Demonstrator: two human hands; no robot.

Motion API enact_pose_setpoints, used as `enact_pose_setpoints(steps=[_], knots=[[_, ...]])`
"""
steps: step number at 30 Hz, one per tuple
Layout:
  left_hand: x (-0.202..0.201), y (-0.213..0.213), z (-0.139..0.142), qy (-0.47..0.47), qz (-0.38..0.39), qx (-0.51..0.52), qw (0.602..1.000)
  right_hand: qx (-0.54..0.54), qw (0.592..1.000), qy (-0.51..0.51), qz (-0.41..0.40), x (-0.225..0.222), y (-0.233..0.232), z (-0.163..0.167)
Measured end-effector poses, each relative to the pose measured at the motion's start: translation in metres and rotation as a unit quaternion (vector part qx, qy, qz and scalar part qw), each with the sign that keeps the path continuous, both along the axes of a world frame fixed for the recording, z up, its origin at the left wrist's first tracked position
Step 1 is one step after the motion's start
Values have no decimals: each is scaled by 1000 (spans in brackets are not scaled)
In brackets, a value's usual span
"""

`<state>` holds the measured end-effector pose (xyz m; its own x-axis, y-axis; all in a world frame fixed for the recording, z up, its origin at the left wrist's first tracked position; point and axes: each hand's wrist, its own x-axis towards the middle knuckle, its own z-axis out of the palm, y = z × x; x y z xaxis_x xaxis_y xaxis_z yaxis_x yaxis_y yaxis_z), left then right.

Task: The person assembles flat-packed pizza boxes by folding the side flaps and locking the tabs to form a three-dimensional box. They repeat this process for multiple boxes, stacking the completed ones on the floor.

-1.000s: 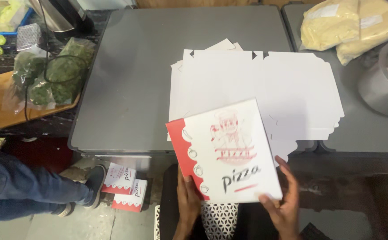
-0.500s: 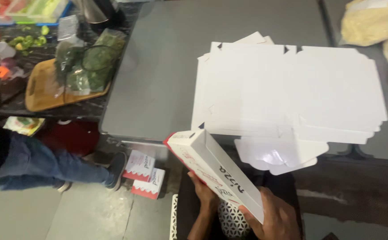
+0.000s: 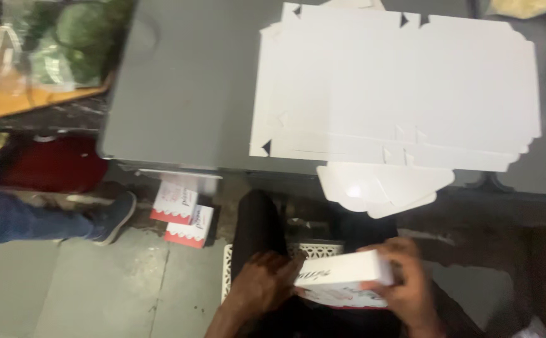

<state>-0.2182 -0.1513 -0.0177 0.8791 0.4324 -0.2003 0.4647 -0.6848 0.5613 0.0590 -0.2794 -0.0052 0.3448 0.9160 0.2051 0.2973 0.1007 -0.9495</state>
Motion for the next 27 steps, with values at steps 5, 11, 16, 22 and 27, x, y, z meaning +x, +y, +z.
enact_pose_setpoints(steps=[5, 11, 16, 22, 27], knots=[[38, -36, -26, -270, 43, -56, 960, 3, 971, -229, 67, -44, 0, -4], [37, -23, -44, -353, 65, -35, 933, 23, 940, -336, 49, -42, -13, -40], [33, -15, -43, -316, 103, -129, 934, 7, 944, -331, 2, -8, -50, -85], [30, -10, -51, -351, 97, -185, 913, -35, 987, -134, -84, 28, -100, -123], [-1, -20, -44, -415, 161, -55, 894, 22, 980, 139, -138, -16, -88, -127]])
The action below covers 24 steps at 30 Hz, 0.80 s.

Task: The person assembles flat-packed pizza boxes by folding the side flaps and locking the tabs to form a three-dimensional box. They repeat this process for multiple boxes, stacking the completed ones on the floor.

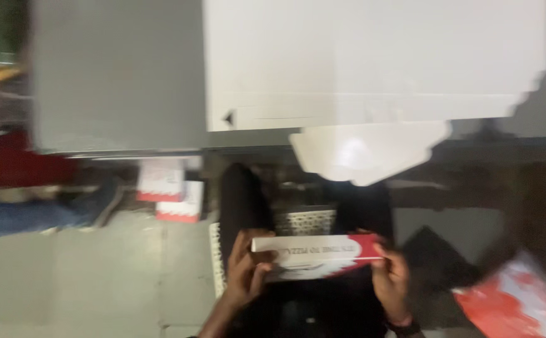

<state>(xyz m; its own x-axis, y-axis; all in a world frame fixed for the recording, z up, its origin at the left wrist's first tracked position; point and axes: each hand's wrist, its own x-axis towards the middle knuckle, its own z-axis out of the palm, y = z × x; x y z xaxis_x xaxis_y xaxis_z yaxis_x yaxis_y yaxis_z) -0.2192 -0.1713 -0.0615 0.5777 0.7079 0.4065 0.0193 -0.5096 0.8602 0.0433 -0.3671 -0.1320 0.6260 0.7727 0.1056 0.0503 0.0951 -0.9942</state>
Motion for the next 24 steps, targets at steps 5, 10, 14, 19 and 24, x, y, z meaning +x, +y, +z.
enact_pose_setpoints(steps=[5, 10, 14, 19, 24], knots=[[-18, -28, 4, -106, 96, -306, 941, 68, 983, -145, 91, -20, 38, 31], [-31, -13, 22, 255, 41, 39, 965, -6, 963, -247, 108, -1, 50, 16], [22, 1, 35, 496, -125, -103, 853, -142, 968, -90, 185, 43, 77, -29], [84, -1, 11, 395, -313, -97, 858, -378, 865, 157, 290, 76, 97, -60], [42, 1, 15, 442, -302, -173, 827, -455, 802, 242, 304, 64, 107, -55]])
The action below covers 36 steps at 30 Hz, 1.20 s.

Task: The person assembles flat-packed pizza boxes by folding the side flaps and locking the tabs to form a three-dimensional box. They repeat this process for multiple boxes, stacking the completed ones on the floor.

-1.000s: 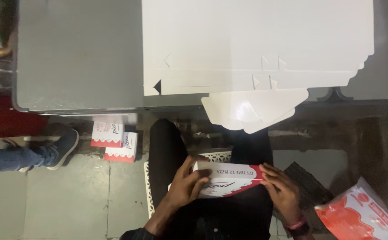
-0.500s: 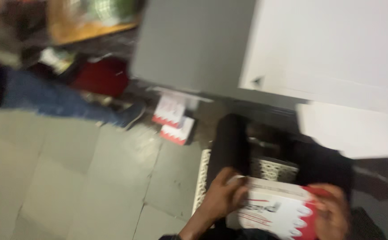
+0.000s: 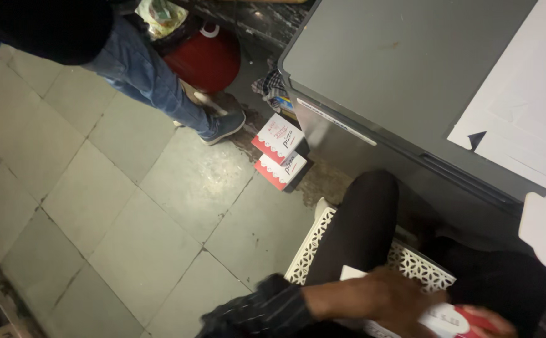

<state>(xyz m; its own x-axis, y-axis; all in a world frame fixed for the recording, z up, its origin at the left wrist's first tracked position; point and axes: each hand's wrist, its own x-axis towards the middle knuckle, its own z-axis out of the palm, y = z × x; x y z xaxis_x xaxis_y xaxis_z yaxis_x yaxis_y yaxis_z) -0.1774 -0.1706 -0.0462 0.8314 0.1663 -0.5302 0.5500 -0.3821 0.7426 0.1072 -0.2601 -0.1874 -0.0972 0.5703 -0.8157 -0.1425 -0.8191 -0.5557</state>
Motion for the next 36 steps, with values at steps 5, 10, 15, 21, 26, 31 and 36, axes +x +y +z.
enact_pose_setpoints(steps=[5, 10, 15, 21, 26, 31, 36], knots=[[-81, -21, 32, 73, 191, 121, 971, 258, 928, -231, 136, -53, 18, 43], [-135, -24, 25, -105, 257, 241, 930, 499, 778, -359, 132, -123, 25, 108], [-183, -15, 13, -90, 351, 123, 924, 539, 716, -398, 198, -178, 52, 120], [-221, -40, 0, -75, 453, 99, 883, 349, 762, -412, 357, -187, 47, 89], [-238, -60, -9, -55, 500, 78, 861, 405, 749, -286, 439, -166, 47, 86], [-246, -60, 12, -120, 483, 26, 867, 412, 719, -300, 473, -168, 34, 117], [-213, -38, 37, -312, 475, 147, 810, 497, 661, -314, 466, -175, 33, 161]])
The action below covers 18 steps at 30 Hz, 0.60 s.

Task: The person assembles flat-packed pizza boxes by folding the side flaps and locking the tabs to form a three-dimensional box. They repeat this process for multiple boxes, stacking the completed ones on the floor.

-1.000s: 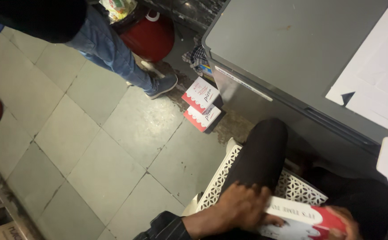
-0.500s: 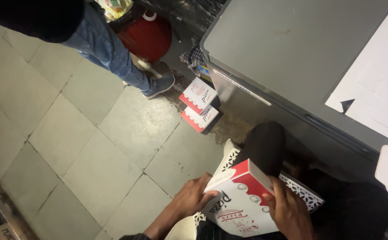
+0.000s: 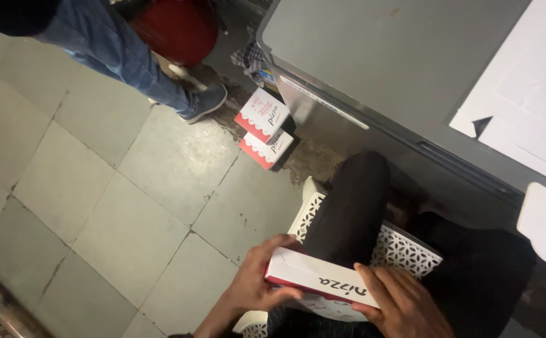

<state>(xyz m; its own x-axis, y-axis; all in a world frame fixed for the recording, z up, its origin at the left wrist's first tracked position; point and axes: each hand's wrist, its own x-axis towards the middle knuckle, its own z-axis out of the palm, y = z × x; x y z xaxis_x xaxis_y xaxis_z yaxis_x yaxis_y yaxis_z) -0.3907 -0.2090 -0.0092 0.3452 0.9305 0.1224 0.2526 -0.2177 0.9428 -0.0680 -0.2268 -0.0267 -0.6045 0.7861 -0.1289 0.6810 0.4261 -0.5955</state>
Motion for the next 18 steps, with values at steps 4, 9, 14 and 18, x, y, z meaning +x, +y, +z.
enact_pose_setpoints(steps=[4, 9, 14, 18], knots=[[21, 10, 6, -78, -45, 27, 996, 4, 996, 87, -31, 6, 6, 28], [23, 4, -6, -100, -59, -5, 993, 9, 991, 120, -51, 6, 0, 24], [14, 4, -21, -117, -67, -44, 990, -17, 974, 212, -82, 7, -1, 0], [13, 14, -11, -96, -61, -50, 992, -29, 972, 214, -93, 9, 1, -4]])
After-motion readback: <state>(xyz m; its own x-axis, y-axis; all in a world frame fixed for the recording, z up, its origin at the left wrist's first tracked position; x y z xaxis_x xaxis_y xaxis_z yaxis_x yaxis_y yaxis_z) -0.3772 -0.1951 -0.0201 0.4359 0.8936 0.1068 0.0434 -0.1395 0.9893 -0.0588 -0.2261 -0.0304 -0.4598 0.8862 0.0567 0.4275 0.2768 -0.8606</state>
